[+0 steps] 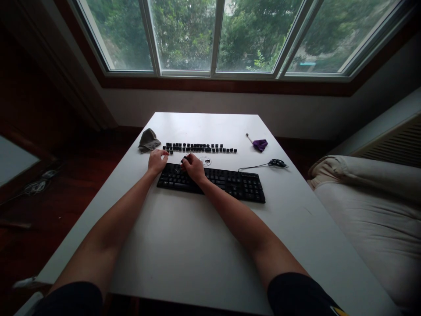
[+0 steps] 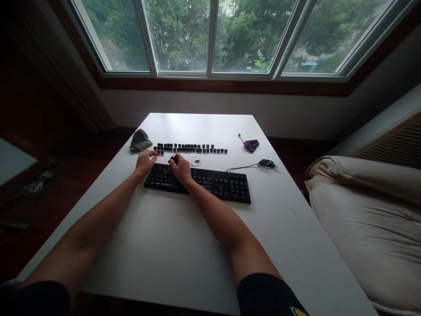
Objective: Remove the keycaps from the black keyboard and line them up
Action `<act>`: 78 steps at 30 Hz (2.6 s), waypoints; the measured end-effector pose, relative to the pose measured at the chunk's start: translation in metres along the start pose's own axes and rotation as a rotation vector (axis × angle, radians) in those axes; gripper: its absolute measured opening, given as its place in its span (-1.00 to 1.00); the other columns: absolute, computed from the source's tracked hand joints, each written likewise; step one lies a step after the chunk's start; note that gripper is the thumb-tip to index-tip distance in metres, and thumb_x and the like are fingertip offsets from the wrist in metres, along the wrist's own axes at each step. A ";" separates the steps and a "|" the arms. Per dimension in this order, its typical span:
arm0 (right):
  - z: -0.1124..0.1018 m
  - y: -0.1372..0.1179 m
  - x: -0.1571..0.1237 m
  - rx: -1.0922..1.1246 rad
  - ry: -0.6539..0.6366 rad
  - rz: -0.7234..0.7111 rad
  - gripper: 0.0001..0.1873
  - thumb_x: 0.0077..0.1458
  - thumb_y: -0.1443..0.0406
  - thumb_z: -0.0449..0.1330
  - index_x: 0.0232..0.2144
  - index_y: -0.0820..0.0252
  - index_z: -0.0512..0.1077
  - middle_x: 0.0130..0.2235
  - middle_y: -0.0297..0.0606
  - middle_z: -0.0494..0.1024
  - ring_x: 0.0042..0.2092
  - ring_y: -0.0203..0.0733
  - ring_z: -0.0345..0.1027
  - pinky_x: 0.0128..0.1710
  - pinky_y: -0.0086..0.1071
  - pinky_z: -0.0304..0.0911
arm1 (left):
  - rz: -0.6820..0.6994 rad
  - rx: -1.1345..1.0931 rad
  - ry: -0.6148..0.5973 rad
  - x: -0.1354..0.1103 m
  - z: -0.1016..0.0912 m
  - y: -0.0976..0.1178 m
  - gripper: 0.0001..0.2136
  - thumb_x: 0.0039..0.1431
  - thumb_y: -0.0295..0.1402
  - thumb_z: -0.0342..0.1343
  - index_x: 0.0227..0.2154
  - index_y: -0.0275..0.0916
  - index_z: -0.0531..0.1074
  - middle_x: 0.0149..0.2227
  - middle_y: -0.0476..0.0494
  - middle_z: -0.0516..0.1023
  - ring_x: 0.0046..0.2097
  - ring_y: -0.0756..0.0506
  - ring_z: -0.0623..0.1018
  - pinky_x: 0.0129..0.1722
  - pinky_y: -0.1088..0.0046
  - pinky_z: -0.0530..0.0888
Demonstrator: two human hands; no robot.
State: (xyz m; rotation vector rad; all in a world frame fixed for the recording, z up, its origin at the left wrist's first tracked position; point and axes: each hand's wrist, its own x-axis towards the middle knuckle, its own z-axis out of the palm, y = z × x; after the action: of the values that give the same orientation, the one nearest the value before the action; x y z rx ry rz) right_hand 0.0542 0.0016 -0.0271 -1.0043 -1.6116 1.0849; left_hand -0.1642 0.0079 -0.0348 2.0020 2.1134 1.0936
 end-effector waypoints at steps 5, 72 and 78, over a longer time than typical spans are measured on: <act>0.000 -0.001 -0.001 0.019 0.000 -0.012 -0.82 0.20 0.12 0.11 -0.33 0.08 0.31 -0.46 -0.40 0.56 -0.47 -0.24 0.50 -0.42 -0.42 0.35 | -0.120 -0.306 -0.059 -0.025 -0.007 0.003 -0.78 0.17 -0.27 0.07 -0.21 -0.17 0.56 -0.17 -0.12 0.59 -0.19 -0.13 0.52 -0.14 0.31 0.46; -0.004 -0.024 -0.019 -0.220 0.018 -0.218 -0.77 0.26 0.11 0.07 -0.19 0.08 0.41 -0.33 -0.30 0.57 -0.31 -0.17 0.46 -0.24 -0.37 0.32 | 0.214 -0.426 -0.318 -0.042 -0.017 0.031 -0.65 0.08 -0.08 0.27 -0.11 -0.11 0.58 0.04 -0.18 0.56 0.14 -0.25 0.47 0.24 0.13 0.35; -0.004 -0.026 -0.019 -0.226 0.011 -0.193 -0.79 0.26 0.13 0.06 -0.18 0.07 0.40 -0.28 -0.28 0.59 -0.23 -0.13 0.49 -0.18 -0.34 0.35 | 0.208 -0.437 -0.337 -0.042 -0.019 0.035 -0.68 0.09 -0.09 0.25 -0.14 -0.12 0.57 0.00 -0.17 0.59 0.10 -0.25 0.50 0.21 0.14 0.37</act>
State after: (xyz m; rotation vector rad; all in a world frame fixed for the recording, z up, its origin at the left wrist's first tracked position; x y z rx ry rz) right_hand 0.0592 -0.0230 -0.0065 -0.9735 -1.8103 0.7783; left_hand -0.1362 -0.0407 -0.0214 2.0372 1.3914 1.0378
